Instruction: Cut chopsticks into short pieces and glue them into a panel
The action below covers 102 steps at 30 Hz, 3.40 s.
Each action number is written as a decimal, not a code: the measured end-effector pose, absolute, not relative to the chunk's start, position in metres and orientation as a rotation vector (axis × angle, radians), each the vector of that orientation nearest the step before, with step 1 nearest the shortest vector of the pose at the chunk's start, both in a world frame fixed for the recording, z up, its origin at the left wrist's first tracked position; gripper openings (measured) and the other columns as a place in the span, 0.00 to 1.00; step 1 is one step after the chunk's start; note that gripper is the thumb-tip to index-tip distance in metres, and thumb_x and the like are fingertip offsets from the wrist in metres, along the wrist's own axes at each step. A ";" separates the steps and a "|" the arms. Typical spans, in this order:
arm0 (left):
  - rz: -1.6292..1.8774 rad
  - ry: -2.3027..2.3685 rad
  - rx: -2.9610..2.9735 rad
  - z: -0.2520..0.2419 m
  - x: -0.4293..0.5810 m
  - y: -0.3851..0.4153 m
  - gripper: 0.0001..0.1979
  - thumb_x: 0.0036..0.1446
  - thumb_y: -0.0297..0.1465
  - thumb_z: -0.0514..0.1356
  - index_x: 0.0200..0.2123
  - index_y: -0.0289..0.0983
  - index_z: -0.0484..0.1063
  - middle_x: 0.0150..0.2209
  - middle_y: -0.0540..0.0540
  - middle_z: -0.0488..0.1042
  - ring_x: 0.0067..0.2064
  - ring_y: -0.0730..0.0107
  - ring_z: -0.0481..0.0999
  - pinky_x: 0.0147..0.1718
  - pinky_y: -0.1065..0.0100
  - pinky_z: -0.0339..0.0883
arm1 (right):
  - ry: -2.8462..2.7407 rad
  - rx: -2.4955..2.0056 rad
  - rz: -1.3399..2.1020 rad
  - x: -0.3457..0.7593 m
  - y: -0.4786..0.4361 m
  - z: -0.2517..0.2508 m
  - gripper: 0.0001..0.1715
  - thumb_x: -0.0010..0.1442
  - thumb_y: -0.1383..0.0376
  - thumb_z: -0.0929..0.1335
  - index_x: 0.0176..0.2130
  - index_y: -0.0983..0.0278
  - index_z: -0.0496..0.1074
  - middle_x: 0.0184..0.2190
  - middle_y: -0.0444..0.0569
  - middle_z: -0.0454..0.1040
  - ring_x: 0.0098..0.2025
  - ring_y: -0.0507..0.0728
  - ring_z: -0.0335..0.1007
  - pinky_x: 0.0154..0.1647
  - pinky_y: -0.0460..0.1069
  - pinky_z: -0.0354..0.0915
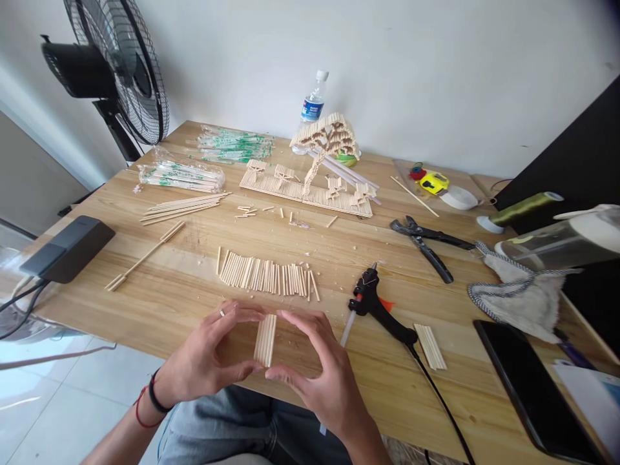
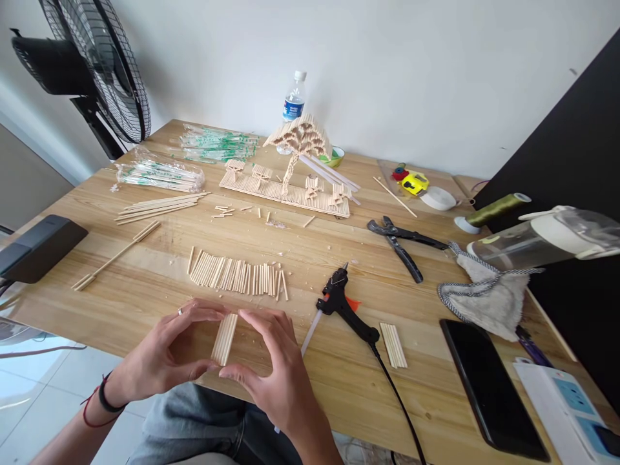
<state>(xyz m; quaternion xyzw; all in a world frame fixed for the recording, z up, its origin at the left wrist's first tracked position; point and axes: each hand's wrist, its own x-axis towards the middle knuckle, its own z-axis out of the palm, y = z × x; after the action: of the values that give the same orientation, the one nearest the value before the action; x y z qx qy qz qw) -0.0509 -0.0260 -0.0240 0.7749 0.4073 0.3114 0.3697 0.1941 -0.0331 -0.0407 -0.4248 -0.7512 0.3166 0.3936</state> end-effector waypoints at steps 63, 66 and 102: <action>0.584 1.290 2.283 -0.029 -0.051 -0.040 0.36 0.61 0.29 0.68 0.69 0.43 0.58 0.57 0.40 0.78 0.61 0.44 0.70 0.59 0.45 0.64 | -2.176 -1.155 0.758 0.179 -0.027 -0.034 0.38 0.57 0.78 0.79 0.59 0.57 0.68 0.50 0.52 0.80 0.54 0.68 0.75 0.58 0.69 0.71; 0.609 1.296 2.292 -0.030 -0.051 -0.041 0.35 0.62 0.29 0.67 0.69 0.43 0.59 0.56 0.41 0.79 0.61 0.44 0.71 0.58 0.46 0.65 | -2.175 -1.151 0.781 0.179 -0.027 -0.033 0.38 0.58 0.78 0.78 0.60 0.56 0.68 0.50 0.52 0.80 0.54 0.68 0.75 0.59 0.69 0.70; 0.650 1.338 2.226 -0.033 -0.052 -0.037 0.31 0.60 0.31 0.72 0.64 0.44 0.68 0.54 0.41 0.81 0.59 0.47 0.75 0.55 0.50 0.71 | -2.152 -1.161 0.718 0.177 -0.023 -0.035 0.37 0.55 0.80 0.79 0.59 0.57 0.74 0.45 0.51 0.82 0.50 0.66 0.77 0.54 0.66 0.75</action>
<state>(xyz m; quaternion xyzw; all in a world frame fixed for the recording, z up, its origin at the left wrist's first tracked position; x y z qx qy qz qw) -0.0521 -0.0367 -0.0335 0.8092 0.4863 0.2363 0.2300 0.1774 -0.0235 -0.0347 -0.4357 -0.8076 0.2695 0.2921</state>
